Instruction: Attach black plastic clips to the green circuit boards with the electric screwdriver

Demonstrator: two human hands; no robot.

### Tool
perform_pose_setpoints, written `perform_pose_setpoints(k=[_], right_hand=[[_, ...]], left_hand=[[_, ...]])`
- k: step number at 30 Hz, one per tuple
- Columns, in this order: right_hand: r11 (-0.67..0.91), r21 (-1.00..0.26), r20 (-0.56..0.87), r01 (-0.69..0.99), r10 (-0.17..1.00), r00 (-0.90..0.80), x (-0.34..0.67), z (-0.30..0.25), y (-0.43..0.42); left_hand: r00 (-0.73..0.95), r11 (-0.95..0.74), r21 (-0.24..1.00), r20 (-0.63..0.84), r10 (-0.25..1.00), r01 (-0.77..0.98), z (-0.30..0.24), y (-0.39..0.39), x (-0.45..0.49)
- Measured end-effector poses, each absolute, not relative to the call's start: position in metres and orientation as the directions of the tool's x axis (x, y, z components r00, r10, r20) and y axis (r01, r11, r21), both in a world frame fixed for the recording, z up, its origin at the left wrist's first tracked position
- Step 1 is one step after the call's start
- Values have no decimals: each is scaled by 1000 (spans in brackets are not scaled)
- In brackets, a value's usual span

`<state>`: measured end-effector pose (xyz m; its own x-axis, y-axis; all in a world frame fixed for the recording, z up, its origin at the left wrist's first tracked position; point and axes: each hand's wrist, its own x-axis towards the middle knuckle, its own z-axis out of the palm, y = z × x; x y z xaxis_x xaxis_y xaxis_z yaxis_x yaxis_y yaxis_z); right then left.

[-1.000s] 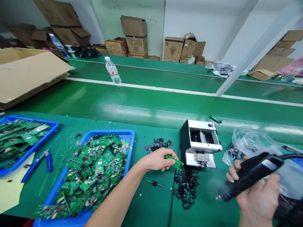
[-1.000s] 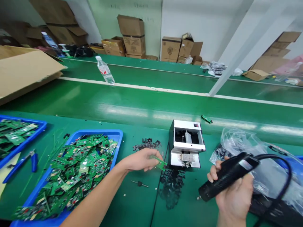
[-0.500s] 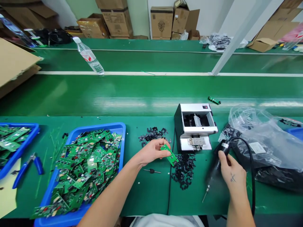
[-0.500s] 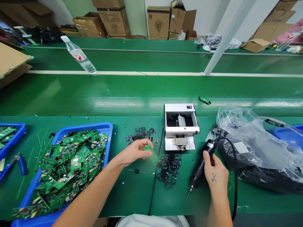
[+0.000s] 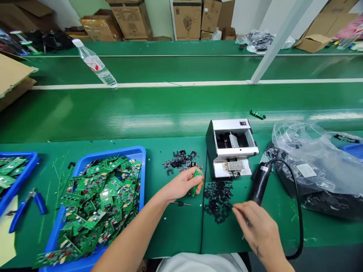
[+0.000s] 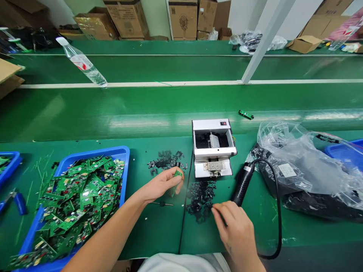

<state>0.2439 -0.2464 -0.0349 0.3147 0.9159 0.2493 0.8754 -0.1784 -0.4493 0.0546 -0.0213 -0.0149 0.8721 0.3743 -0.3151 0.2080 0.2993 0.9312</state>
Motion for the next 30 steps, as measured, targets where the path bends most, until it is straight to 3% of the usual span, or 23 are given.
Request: perform_pose_setpoints(k=[4, 14, 22, 30], right_hand=[[-41, -392, 205, 919, 970, 131, 241, -37, -239], [-80, -294, 184, 953, 973, 138, 246, -48, -235], [-2, -375, 262, 927, 959, 108, 243, -40, -232], [130, -474, 342, 871, 938, 47, 230, -33, -222]], left_hand=[[873, 324, 913, -355, 334, 247, -14, -25, 54], [907, 295, 908, -366, 208, 299, -6, -28, 53], [890, 348, 864, -432, 146, 363, -9, -43, 60], [891, 258, 893, -418, 177, 368, -13, -61, 68]])
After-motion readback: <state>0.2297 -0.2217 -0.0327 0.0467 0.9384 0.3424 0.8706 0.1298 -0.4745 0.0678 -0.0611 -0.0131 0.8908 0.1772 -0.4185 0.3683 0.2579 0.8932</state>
